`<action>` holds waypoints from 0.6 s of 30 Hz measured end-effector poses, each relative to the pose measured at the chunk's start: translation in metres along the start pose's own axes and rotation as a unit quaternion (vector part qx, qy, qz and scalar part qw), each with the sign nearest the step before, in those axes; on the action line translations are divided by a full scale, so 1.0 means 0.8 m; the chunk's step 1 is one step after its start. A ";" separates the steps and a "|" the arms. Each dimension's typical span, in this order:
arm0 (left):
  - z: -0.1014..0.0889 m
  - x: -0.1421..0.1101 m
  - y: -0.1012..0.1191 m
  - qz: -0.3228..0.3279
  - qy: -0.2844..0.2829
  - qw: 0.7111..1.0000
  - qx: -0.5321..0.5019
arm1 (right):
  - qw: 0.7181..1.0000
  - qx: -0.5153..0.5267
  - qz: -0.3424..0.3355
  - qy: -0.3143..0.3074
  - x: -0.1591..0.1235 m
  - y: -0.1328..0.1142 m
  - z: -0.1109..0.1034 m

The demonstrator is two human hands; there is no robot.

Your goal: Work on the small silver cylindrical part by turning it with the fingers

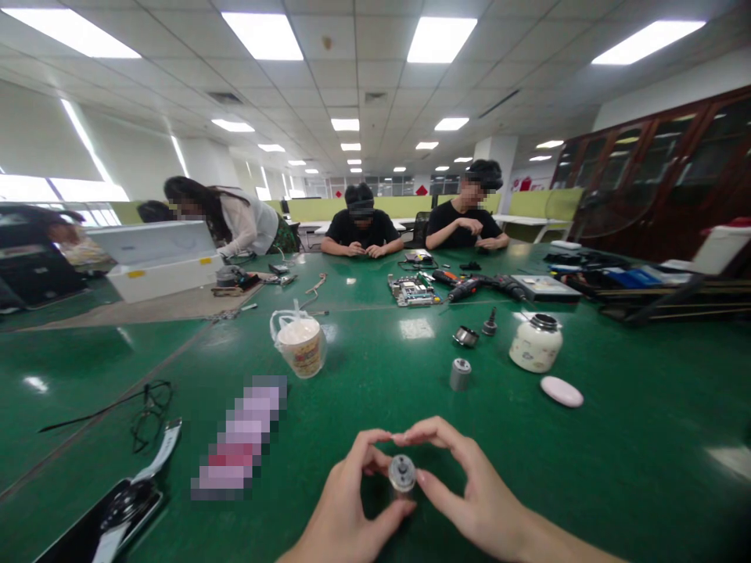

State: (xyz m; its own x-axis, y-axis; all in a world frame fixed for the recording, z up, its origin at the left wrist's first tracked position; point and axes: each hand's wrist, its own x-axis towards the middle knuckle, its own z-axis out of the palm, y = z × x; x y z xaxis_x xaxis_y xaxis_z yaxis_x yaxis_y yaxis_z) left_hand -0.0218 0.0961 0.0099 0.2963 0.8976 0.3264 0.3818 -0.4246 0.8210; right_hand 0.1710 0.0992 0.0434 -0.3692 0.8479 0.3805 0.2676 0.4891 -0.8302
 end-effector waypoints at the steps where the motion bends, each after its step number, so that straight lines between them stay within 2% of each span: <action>1: 0.000 0.000 0.000 0.004 0.003 1.000 -0.001 | 1.000 -0.001 0.000 -0.008 -0.001 0.000 0.000; 7: 0.001 0.000 0.000 0.011 0.007 1.000 -0.003 | 0.999 -0.026 0.003 0.047 0.002 0.003 -0.006; 13: 0.003 -0.001 -0.002 0.025 0.013 1.000 -0.010 | 0.998 -0.056 0.005 0.018 0.005 -0.002 0.008; 16: 0.003 -0.001 -0.003 0.028 0.009 1.000 -0.009 | 0.997 -0.066 0.011 0.034 0.010 -0.003 0.010; 18: 0.001 -0.001 -0.002 0.025 0.007 1.000 0.000 | 0.997 -0.054 0.004 0.054 0.018 0.000 0.002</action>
State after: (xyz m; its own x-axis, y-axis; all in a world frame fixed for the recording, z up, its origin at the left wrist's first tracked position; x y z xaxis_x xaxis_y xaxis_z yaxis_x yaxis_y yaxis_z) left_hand -0.0216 0.0957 0.0082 0.3023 0.8768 0.3739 0.3661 -0.4689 0.8038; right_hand 0.1644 0.1114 0.0486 -0.2698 0.8665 0.4200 0.3664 0.4958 -0.7874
